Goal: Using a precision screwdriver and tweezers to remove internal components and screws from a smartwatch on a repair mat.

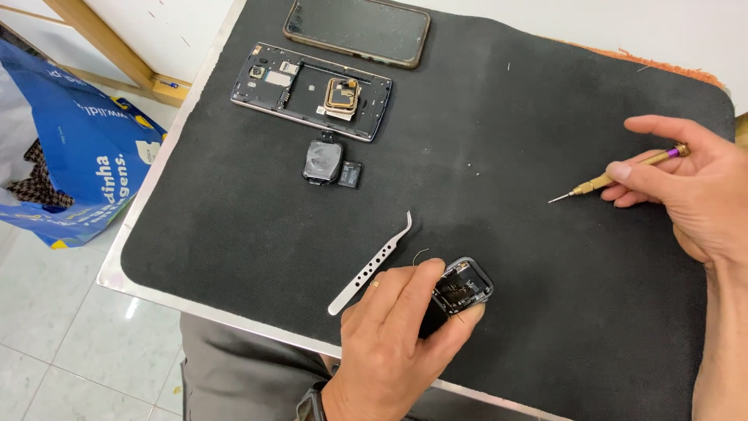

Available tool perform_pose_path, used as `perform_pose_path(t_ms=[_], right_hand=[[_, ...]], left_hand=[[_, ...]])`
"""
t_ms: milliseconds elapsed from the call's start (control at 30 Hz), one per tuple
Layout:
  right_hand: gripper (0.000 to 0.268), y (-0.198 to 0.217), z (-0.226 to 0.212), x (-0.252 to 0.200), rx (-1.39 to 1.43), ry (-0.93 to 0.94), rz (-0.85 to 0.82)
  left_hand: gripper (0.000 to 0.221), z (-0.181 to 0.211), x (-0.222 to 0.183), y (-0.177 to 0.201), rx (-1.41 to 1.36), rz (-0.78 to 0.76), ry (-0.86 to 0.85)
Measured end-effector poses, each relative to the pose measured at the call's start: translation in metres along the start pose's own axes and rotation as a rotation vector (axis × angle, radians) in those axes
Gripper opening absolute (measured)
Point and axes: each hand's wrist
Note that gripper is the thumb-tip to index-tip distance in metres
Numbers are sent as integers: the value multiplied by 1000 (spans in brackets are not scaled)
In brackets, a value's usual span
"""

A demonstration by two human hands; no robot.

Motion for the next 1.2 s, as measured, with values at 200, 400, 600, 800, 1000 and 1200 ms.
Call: perform_pose_path(t_ms=[200, 400, 600, 800, 1000, 1200], right_hand=[[57, 0, 1, -1, 6, 19, -18], [48, -12, 5, -3, 138, 120, 76], [36, -50, -27, -19, 403, -133, 250], [51, -65, -44, -21, 301, -243, 259], [59, -75, -55, -26, 208, -174, 264], [49, -81, -51, -24, 176, -136, 268]], left_hand=[[29, 0, -1, 0, 0, -7, 2], [23, 1, 3, -2, 38, 7, 7], [38, -6, -15, -15, 326, -135, -18], [36, -4, -12, -15, 325, -207, -6], [35, -5, -10, -15, 319, -216, -47], [36, -5, -7, -14, 301, -259, -53]])
Point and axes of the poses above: each hand's wrist, its own x-axis towards the middle knuckle, its own y-axis out of the back of the hand, z = x × y, and after that the axes turned 8 degrees about z, right-handed
